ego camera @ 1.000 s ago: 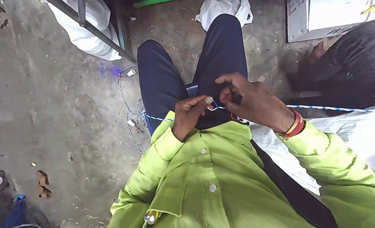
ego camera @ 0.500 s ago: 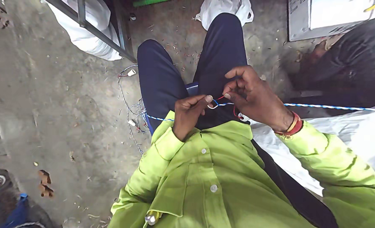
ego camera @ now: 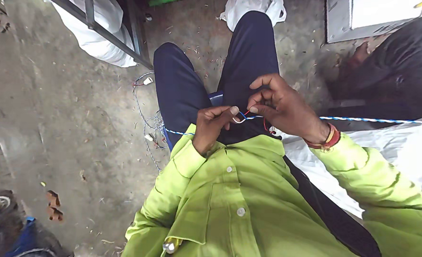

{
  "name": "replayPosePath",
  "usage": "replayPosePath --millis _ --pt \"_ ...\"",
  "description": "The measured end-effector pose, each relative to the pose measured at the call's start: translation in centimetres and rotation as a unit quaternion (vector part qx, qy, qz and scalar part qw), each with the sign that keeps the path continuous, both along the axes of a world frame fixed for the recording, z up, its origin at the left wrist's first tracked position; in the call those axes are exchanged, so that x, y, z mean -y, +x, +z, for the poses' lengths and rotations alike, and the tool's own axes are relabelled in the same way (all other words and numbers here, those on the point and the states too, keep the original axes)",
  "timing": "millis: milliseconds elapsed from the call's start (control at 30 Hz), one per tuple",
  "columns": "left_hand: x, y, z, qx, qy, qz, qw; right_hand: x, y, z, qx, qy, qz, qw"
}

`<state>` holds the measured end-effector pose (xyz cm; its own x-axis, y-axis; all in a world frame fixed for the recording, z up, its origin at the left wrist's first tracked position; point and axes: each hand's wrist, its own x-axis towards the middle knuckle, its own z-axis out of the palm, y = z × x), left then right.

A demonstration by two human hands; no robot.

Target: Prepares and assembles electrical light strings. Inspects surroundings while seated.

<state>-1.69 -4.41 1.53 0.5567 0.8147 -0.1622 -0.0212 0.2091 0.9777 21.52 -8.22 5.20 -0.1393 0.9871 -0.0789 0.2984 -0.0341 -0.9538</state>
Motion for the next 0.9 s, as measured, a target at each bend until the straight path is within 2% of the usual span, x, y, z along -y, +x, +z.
replayPosePath --millis 133,267,900 --pt "-0.5 0.0 0.2 0.002 -0.037 -0.038 0.999 0.1 -0.1 -0.6 -0.031 -0.046 -0.03 0.998" --pt "-0.1 -0.8 0.1 -0.017 -0.011 -0.067 0.998 0.2 -0.1 -0.9 -0.049 -0.073 -0.046 0.995" --pt "-0.6 0.1 0.0 -0.028 0.04 -0.073 0.996 0.1 0.0 -1.0 -0.075 -0.091 -0.045 0.992"
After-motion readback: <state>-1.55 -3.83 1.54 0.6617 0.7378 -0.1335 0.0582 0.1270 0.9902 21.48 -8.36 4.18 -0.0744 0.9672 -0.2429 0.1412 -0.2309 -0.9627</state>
